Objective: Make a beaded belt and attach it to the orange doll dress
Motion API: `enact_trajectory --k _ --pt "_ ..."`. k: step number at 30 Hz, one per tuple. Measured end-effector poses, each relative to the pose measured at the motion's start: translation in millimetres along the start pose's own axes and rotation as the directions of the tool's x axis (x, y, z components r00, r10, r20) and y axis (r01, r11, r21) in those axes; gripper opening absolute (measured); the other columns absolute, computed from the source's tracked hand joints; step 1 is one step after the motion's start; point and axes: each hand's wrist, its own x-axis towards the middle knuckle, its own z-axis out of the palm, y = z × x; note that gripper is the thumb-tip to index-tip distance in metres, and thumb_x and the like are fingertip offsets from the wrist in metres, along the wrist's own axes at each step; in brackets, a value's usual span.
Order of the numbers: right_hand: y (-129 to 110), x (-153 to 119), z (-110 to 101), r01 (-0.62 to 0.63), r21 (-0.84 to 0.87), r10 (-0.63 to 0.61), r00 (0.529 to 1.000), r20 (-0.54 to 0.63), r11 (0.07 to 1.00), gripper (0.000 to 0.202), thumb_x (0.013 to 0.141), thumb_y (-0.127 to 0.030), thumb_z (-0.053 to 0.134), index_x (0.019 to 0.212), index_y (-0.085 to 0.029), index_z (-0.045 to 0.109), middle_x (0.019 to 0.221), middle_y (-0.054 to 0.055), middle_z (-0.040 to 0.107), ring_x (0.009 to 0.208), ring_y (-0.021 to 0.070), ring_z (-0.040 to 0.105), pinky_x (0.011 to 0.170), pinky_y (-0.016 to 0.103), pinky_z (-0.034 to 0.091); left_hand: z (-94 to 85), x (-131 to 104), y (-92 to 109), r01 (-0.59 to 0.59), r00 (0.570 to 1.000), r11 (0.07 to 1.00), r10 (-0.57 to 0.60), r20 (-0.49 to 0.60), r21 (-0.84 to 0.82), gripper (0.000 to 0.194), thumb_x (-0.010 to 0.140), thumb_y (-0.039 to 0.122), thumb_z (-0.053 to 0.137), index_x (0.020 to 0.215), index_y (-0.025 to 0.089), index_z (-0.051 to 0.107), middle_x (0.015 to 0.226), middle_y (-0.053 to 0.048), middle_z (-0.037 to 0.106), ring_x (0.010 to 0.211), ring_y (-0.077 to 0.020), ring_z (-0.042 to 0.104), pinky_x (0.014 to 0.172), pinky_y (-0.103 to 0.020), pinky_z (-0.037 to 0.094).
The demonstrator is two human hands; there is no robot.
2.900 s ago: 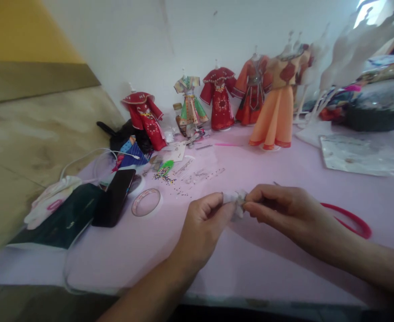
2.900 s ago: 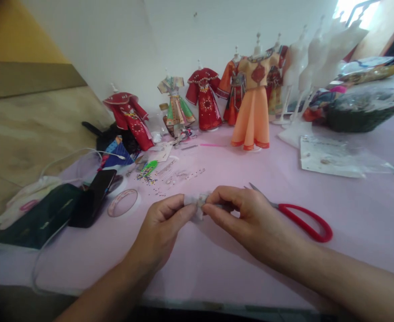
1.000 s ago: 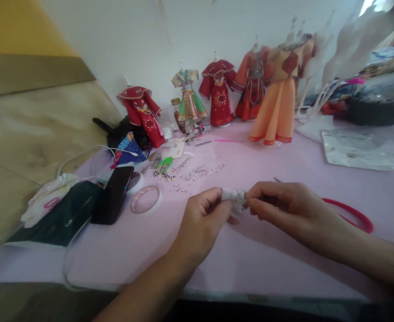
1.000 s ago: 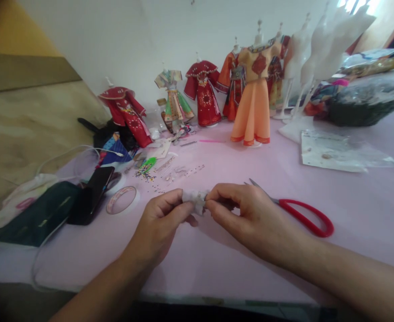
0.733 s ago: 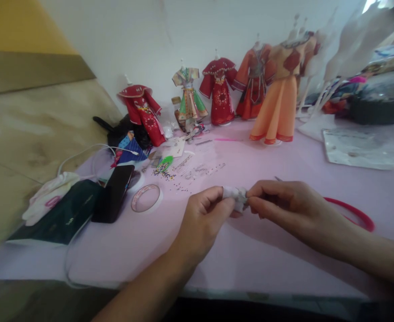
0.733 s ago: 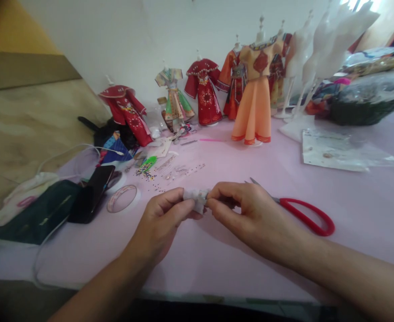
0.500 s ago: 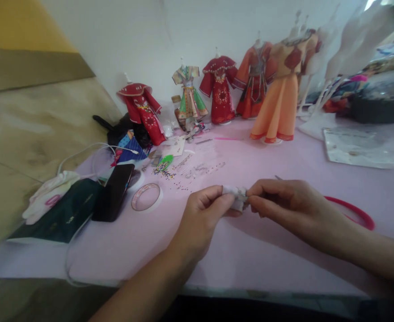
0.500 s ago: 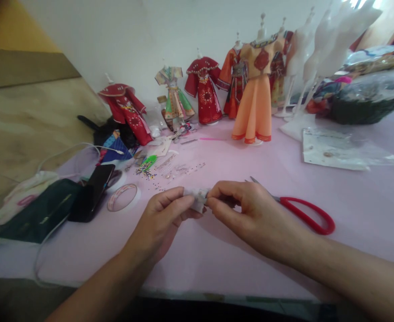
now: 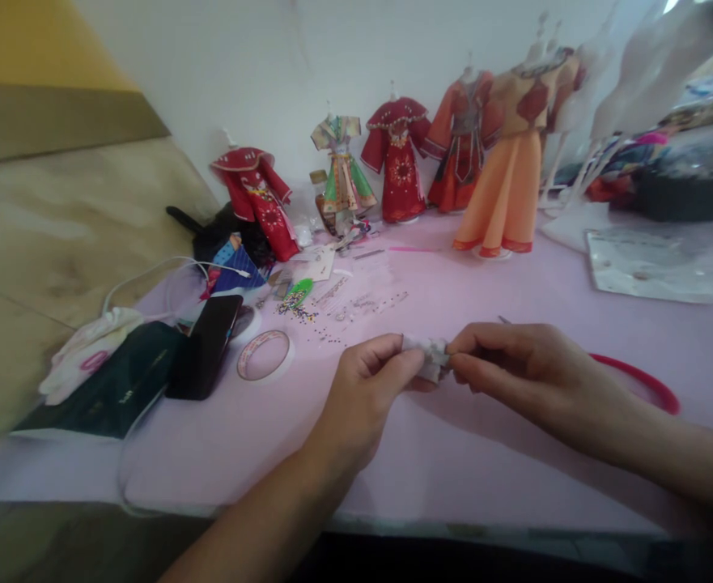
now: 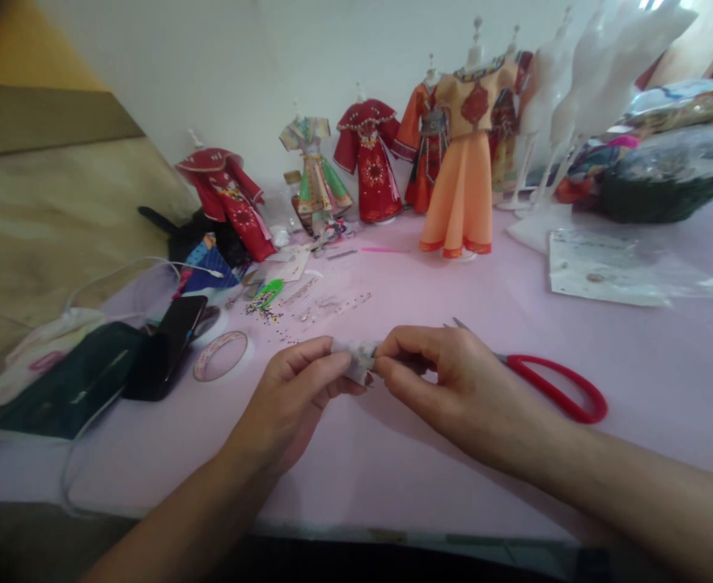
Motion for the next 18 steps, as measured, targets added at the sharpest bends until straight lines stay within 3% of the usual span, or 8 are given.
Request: enact_trajectory --k 18 --pt "-1.6 -0.6 1.5 -0.006 -0.008 0.006 1.000 -0.006 1.000 0.023 0.100 -0.035 0.058 0.084 -0.022 0.068 0.079 -0.001 0.065 0.074 0.0144 0.056 0.064 0.028 0.043 -1.8 -0.3 -2.2 -0.004 1.000 1.000 0.004 -0.012 0.024 0.011 0.084 0.020 0.076 0.073 0.016 0.075 0.069 0.003 0.070 0.068 -0.0071 0.062 0.070 -0.020 0.049"
